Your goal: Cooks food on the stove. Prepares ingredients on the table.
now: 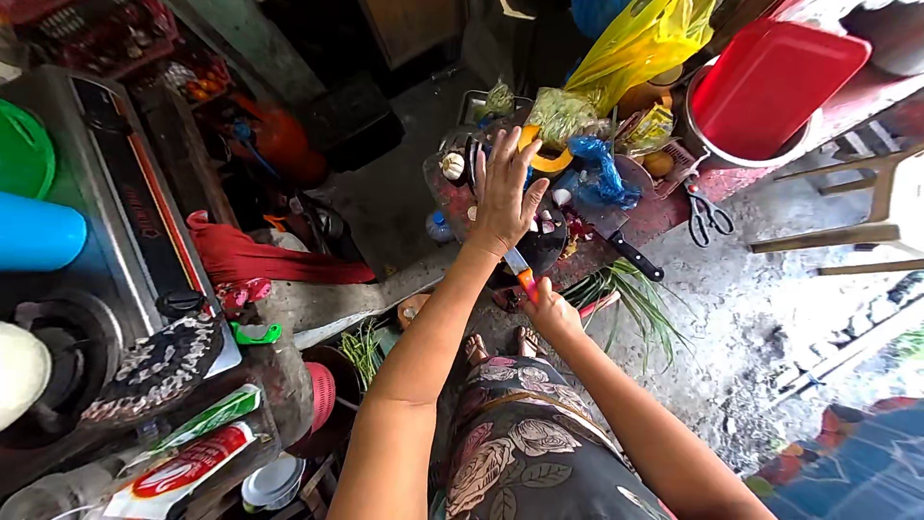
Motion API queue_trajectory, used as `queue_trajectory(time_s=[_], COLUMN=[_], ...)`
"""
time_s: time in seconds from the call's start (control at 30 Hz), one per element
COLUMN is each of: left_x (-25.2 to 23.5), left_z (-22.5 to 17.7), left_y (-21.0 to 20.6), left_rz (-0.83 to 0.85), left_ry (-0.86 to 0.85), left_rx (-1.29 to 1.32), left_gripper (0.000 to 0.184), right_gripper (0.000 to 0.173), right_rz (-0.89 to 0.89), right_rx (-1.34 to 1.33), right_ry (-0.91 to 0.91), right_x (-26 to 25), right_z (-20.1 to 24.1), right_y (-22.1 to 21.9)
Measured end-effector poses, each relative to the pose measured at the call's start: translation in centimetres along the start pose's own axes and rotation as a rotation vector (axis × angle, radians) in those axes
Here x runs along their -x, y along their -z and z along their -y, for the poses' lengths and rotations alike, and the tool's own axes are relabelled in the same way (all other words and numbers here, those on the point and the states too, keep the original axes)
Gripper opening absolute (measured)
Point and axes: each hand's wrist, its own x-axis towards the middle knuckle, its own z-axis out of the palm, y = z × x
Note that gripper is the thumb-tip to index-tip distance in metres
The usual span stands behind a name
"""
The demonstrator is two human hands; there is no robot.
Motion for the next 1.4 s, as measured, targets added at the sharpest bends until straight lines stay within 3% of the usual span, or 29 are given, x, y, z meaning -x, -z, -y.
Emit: queue_trajectory(time_s=[0.1,0.17,0.27,0.37,0.47,0.57,0.7,0.9,0.97,1.07,1.23,1.27,1.33,1.4], left_x=[1.0,2.7,6.0,8.1,8.9,9.0,9.2,9.4,8.3,4.8,-1.0,-0.1,4.4,5.7], left_z=[-0.5,-0.6,0.0,0.7,0.3,0.1,-0.8,-0.6,-0.5,-0.4,-3.4,-2.3,1.6,3.9], left_y=[1.7,3.6,4.2,2.6,0.4,-1.0,0.5,2.7,3.0,2.4,0.4,-1.2,-5.2,-7.2], left_rz=[-0.002,0.216,0.635,0.762,0.623,0.497,0.529,0.525,0.404,0.152,-0.217,-0.191,0.039,0.187], left_ry=[0.121,0.349,0.542,0.430,0.404,0.514,0.652,0.754,0.690,0.458,0.103,0.076,0.101,0.100], left_rx=[0.034,0.001,-0.011,-0.083,-0.124,-0.122,-0.093,-0.124,-0.127,-0.095,-0.211,-0.267,-0.365,-0.418], left_gripper=[0.026,0.023,0.039,0.054,0.038,0.045,0.054,0.031,0.031,0.033,0.029,0.032,0.046,0.053], right_gripper=[0.049,0.049,0.043,0.043,0.045,0.046,0.046,0.051,0.051,0.049,0.054,0.052,0.048,0.048], right_rz=[-0.006,-0.059,-0.126,-0.154,-0.157,-0.169,-0.157,-0.042,-0.024,-0.005,0.005,0.001,0.004,0.003], right_rx=[-0.090,-0.216,-0.314,-0.321,-0.348,-0.368,-0.316,-0.067,0.018,0.088,0.126,0.138,0.164,0.161], right_ry=[0.067,0.117,0.145,0.155,0.127,0.102,0.099,0.071,0.049,0.007,-0.067,-0.066,-0.058,-0.050], right_x=[-0.1,0.1,1.0,1.0,1.1,1.2,1.4,1.3,0.9,0.3,0.3,0.2,0.2,-0.2], right_z=[-0.7,-1.6,-2.7,-3.9,-4.7,-4.7,-4.8,-1.3,-0.4,0.1,0.7,0.8,0.7,1.0], right_y=[0.6,1.6,2.4,1.9,0.9,0.4,0.2,1.3,1.3,0.8,0.9,0.9,0.6,1.3])
